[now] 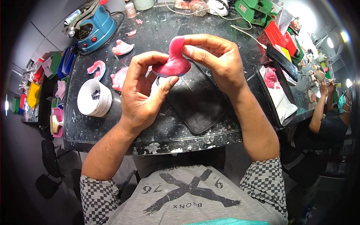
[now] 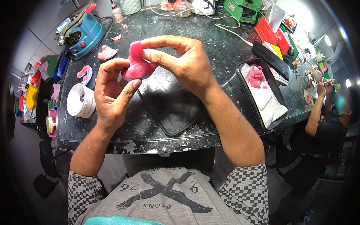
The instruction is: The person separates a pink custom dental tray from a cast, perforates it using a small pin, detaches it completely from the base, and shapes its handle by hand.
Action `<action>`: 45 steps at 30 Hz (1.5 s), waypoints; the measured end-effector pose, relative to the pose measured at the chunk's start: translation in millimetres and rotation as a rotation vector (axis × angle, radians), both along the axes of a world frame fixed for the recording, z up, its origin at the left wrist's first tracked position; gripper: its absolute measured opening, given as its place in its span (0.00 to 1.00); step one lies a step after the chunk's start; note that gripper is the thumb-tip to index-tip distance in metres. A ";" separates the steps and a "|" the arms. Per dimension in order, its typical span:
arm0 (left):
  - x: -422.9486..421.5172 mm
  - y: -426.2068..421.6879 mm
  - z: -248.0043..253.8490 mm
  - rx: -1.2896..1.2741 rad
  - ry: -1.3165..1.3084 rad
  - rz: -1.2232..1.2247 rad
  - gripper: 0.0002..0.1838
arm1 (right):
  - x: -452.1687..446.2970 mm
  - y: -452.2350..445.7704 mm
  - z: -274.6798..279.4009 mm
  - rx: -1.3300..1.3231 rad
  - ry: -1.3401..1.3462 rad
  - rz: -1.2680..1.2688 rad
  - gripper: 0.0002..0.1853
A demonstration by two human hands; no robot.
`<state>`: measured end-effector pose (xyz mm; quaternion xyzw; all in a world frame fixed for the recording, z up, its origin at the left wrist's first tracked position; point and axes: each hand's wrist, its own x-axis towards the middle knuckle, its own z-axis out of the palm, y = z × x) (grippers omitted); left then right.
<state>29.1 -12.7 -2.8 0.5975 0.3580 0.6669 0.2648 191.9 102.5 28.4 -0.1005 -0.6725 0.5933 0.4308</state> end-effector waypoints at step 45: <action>-13.9 7.9 2.9 0.032 -0.060 0.108 0.26 | -16.4 -2.6 -20.3 0.759 -0.161 -0.326 0.27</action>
